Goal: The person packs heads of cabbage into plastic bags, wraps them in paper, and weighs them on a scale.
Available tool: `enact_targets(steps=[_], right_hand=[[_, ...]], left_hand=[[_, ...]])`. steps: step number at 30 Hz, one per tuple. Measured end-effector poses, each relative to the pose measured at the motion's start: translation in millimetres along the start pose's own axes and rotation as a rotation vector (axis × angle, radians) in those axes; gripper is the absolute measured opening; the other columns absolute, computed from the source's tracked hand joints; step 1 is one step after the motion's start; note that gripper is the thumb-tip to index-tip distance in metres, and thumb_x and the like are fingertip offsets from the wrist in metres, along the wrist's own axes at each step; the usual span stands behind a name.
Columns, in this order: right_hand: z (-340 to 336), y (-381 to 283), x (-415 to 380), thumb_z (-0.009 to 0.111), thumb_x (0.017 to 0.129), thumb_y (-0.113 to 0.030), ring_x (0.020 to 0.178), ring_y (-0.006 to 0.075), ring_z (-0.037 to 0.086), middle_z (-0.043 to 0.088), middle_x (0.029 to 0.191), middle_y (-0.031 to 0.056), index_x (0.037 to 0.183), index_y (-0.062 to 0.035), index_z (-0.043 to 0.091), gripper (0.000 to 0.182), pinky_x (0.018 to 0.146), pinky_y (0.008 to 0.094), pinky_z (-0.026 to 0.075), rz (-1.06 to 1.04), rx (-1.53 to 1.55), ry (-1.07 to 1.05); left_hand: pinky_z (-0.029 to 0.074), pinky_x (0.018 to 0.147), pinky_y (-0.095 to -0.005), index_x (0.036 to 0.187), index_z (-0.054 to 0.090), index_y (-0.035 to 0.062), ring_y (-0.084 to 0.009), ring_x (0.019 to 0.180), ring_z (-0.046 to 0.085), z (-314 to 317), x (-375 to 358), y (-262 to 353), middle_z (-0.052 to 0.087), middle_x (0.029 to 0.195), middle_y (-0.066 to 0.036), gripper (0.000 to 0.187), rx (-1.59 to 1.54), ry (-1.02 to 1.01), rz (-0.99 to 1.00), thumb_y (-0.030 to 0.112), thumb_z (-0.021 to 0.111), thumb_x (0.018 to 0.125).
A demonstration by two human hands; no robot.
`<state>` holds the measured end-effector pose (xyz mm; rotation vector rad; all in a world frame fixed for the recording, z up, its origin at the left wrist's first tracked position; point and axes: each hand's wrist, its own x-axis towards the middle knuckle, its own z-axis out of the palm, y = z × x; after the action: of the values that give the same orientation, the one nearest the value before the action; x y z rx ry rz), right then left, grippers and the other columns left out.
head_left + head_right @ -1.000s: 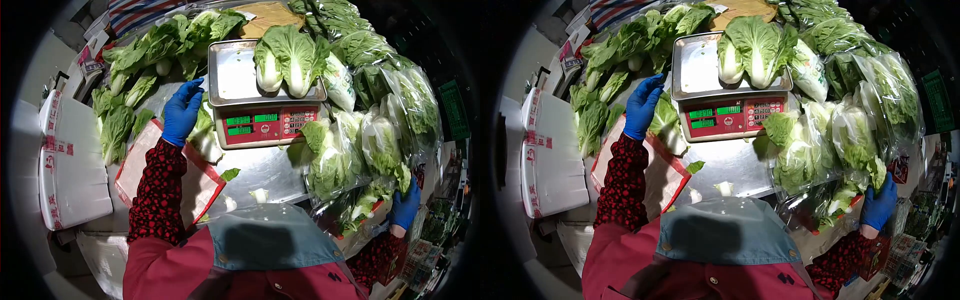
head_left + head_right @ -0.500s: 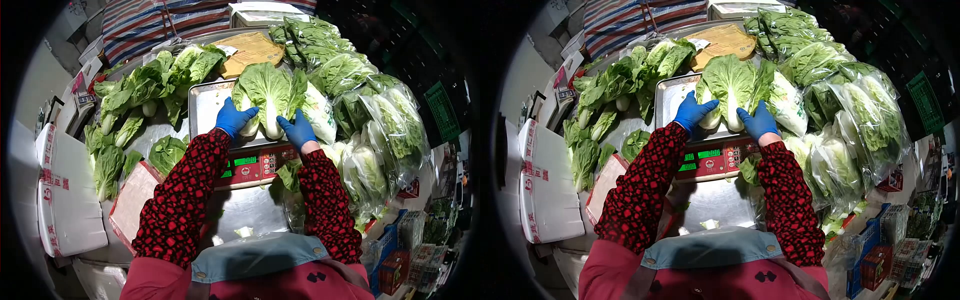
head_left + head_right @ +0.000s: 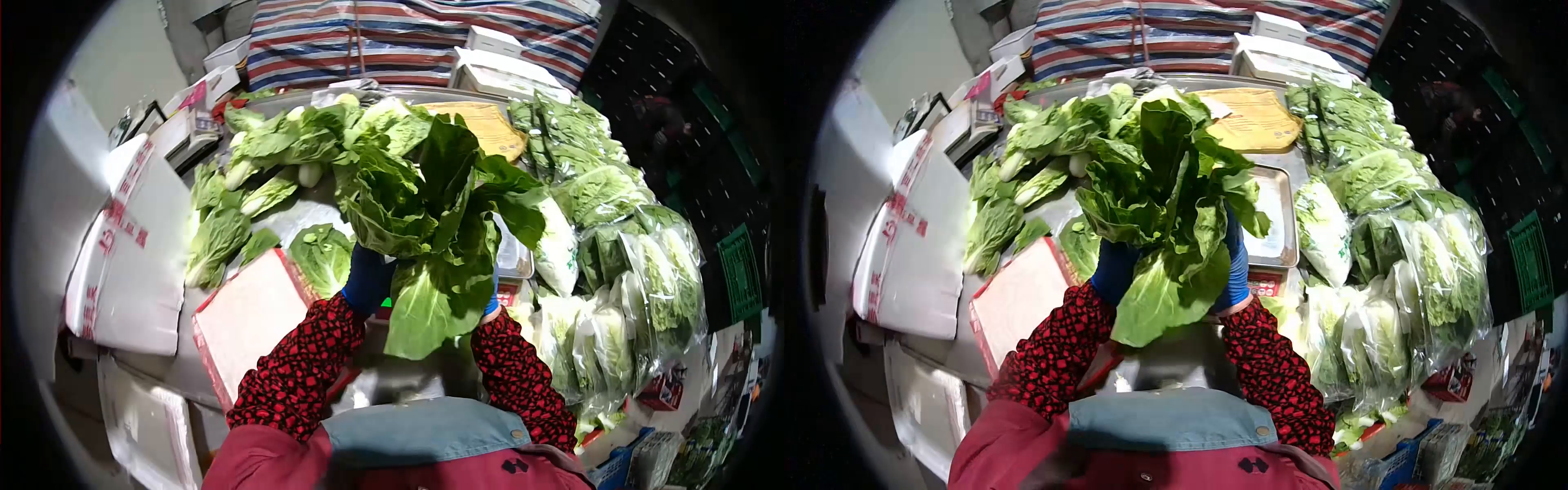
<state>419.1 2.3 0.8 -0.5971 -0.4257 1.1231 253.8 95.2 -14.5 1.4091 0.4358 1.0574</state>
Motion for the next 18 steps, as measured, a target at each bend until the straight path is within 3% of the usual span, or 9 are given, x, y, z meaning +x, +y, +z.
enact_targets(steps=[3, 7, 10, 11, 12, 14, 16, 17, 18], right_hand=[[66.8, 9.0, -12.8, 0.048, 0.095, -0.022, 0.116, 0.0241, 0.050, 0.049, 0.131, 0.0109, 0.140, -0.0067, 0.035, 0.049, 0.096, 0.0395, 0.045, -0.035, -0.239, -0.006], [101.0, 53.6, -30.3, 0.061, 0.086, -0.013, 0.109, 0.0228, 0.055, 0.054, 0.122, 0.0127, 0.133, -0.0024, 0.039, 0.053, 0.093, 0.0360, 0.045, -0.025, -0.618, -0.369], [130.7, 94.9, -43.1, 0.070, 0.079, -0.006, 0.104, 0.0219, 0.058, 0.059, 0.114, 0.0141, 0.128, 0.0008, 0.042, 0.058, 0.091, 0.0334, 0.045, -0.192, -0.863, -0.657], [144.7, 106.1, -51.6, 0.072, 0.079, -0.010, 0.104, 0.0233, 0.057, 0.058, 0.116, 0.0158, 0.129, 0.0029, 0.042, 0.060, 0.091, 0.0337, 0.044, -0.166, -0.928, -0.729], [147.2, 130.7, -61.2, 0.072, 0.079, -0.016, 0.104, 0.0263, 0.057, 0.057, 0.117, 0.0183, 0.128, 0.0043, 0.042, 0.061, 0.090, 0.0339, 0.044, -0.213, -0.923, -0.707], [154.6, 162.3, -73.5, 0.071, 0.080, -0.024, 0.109, 0.0353, 0.055, 0.054, 0.120, 0.0248, 0.129, 0.0072, 0.039, 0.066, 0.092, 0.0376, 0.044, -0.052, -0.980, -0.838], [148.0, 191.1, -91.2, 0.067, 0.083, -0.030, 0.102, 0.0396, 0.057, 0.054, 0.117, 0.0289, 0.122, 0.0076, 0.044, 0.058, 0.086, 0.0412, 0.047, -0.054, -1.072, -0.868], [133.4, 212.5, -92.3, 0.065, 0.084, -0.035, 0.100, 0.0411, 0.058, 0.054, 0.115, 0.0299, 0.120, 0.0076, 0.045, 0.060, 0.084, 0.0427, 0.047, 0.150, -1.237, -0.885], [116.6, 235.1, -95.0, 0.063, 0.084, -0.040, 0.097, 0.0426, 0.058, 0.054, 0.114, 0.0309, 0.119, 0.0076, 0.046, 0.061, 0.082, 0.0442, 0.048, 0.363, -1.395, -0.895]], left_hand=[[0.040, 0.101, -0.0347, 0.139, 0.032, 0.0029, -0.0214, 0.122, 0.047, -26.9, -35.9, 22.8, 0.045, 0.136, -0.011, 0.070, -0.267, 0.255, -0.173, -0.008, 0.062, 0.076], [0.042, 0.099, -0.0328, 0.144, 0.024, 0.0039, -0.0200, 0.119, 0.047, -79.0, -103.9, 44.3, 0.042, 0.137, -0.009, 0.075, 0.058, 0.427, 0.116, -0.004, 0.062, 0.080], [0.047, 0.092, -0.0311, 0.138, 0.034, 0.0041, -0.0192, 0.114, 0.051, -82.7, -152.7, 133.0, 0.048, 0.130, -0.010, 0.068, 0.125, 0.512, -0.013, 0.000, 0.068, 0.079], [0.048, 0.091, -0.0315, 0.135, 0.036, 0.0042, -0.0194, 0.113, 0.052, -92.1, -174.3, 145.7, 0.051, 0.126, -0.011, 0.065, 0.131, 0.546, -0.077, 0.000, 0.069, 0.079], [0.048, 0.091, -0.0311, 0.133, 0.037, 0.0022, -0.0196, 0.111, 0.054, -98.6, -193.6, 144.6, 0.053, 0.123, -0.012, 0.065, 0.122, 0.713, -0.079, 0.002, 0.071, 0.077], [0.047, 0.091, -0.0332, 0.131, 0.038, -0.0024, -0.0211, 0.106, 0.057, -113.8, -222.3, 152.6, 0.055, 0.120, -0.013, 0.065, 0.303, 0.779, -0.102, 0.005, 0.073, 0.076], [0.046, 0.091, -0.0344, 0.131, 0.040, -0.0024, -0.0213, 0.105, 0.057, -121.6, -242.9, 143.0, 0.056, 0.120, -0.012, 0.064, 0.347, 0.819, -0.140, 0.005, 0.072, 0.076], [0.046, 0.091, -0.0352, 0.130, 0.039, -0.0040, -0.0242, 0.108, 0.056, -140.9, -260.1, 118.5, 0.055, 0.122, -0.014, 0.067, 0.353, 0.759, -0.228, 0.008, 0.074, 0.074], [0.047, 0.090, -0.0385, 0.130, 0.038, -0.0064, -0.0327, 0.106, 0.057, -160.6, -277.7, 88.4, 0.054, 0.120, -0.024, 0.074, 0.656, 0.718, -0.333, 0.021, 0.076, 0.073]])
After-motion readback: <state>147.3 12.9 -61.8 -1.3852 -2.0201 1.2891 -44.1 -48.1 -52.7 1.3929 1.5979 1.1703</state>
